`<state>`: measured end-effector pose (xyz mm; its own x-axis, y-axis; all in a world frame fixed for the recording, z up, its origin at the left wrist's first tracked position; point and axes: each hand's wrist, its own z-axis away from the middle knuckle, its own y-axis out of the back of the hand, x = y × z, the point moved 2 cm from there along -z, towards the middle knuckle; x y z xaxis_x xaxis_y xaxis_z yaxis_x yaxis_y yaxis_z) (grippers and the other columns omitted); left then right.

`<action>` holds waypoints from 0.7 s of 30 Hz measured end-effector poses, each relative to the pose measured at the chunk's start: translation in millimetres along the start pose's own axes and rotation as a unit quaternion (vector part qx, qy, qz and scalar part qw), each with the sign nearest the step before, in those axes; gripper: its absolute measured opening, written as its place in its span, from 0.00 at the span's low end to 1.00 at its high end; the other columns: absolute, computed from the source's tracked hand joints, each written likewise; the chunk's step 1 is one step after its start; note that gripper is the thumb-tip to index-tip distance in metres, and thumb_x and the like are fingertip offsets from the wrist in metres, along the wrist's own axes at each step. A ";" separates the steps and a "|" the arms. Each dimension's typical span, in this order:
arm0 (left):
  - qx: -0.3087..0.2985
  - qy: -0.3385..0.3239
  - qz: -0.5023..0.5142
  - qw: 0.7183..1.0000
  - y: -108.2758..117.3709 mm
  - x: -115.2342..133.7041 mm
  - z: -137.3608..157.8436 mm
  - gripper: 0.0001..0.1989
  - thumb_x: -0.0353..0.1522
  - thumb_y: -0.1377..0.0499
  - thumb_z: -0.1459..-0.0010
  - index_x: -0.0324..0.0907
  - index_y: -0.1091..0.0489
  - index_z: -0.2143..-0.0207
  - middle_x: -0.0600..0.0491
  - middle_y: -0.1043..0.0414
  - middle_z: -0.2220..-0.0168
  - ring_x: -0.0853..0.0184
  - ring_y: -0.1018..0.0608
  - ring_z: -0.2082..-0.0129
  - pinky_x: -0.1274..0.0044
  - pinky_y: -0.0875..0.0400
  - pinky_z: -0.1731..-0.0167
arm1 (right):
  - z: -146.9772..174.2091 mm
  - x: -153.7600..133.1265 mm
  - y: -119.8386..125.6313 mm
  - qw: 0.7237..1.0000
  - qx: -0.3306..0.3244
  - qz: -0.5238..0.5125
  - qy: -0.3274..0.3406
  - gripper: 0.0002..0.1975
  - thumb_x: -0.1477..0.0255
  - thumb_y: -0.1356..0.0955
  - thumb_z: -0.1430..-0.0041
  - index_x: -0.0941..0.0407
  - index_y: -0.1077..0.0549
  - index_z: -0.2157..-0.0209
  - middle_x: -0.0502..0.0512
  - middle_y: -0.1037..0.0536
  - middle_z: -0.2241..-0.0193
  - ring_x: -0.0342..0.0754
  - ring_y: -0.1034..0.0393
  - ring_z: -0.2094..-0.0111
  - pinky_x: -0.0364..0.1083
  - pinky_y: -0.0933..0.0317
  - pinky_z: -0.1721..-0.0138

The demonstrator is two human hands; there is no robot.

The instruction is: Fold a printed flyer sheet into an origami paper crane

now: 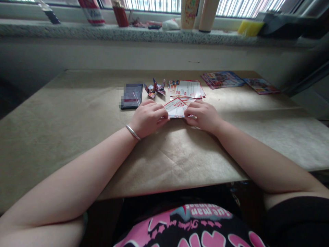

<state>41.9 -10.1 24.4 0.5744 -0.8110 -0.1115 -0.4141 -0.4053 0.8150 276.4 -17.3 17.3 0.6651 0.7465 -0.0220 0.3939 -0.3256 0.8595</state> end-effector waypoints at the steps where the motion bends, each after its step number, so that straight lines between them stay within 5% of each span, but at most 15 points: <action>1: -0.003 0.007 0.003 1.000 0.6 -1.4 0.5 0.13 0.37 0.44 0.36 0.43 0.26 0.71 0.54 0.23 0.69 0.67 0.25 0.68 0.72 0.34 0.60 | 0.9 2.4 0.5 1.000 0.001 -0.003 0.000 0.05 0.74 0.33 0.44 0.53 0.26 0.72 0.54 0.22 0.68 0.51 0.31 0.65 0.49 0.38 0.61; 12: -0.011 0.062 0.058 0.996 -4.2 -23.8 10.4 0.13 0.41 0.42 0.37 0.41 0.27 0.66 0.50 0.24 0.66 0.64 0.25 0.66 0.72 0.31 0.63 | 8.5 20.5 1.7 0.999 -0.001 -0.041 -0.021 0.04 0.74 0.33 0.46 0.53 0.27 0.73 0.54 0.22 0.71 0.50 0.31 0.66 0.50 0.37 0.60; 15: -0.019 0.035 0.067 0.997 -6.3 -16.6 8.0 0.17 0.44 0.37 0.41 0.42 0.26 0.57 0.48 0.23 0.58 0.60 0.24 0.58 0.69 0.29 0.56 | 4.8 9.1 -0.8 0.999 -0.030 -0.038 0.016 0.04 0.74 0.33 0.45 0.54 0.26 0.72 0.54 0.22 0.70 0.51 0.31 0.64 0.50 0.37 0.59; 21: -0.076 -0.043 0.027 0.996 -9.8 -3.6 5.4 0.12 0.36 0.46 0.33 0.47 0.22 0.59 0.51 0.20 0.60 0.65 0.23 0.62 0.72 0.29 0.61 | 1.6 -3.2 -4.1 0.996 -0.048 -0.074 0.027 0.04 0.72 0.32 0.42 0.53 0.25 0.69 0.54 0.20 0.66 0.51 0.31 0.62 0.51 0.36 0.57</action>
<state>40.0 -5.4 13.8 0.4890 -0.8654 -0.1091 -0.3272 -0.2980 0.8967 273.7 -19.3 13.0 0.5690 0.8125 -0.1267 0.4201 -0.1547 0.8942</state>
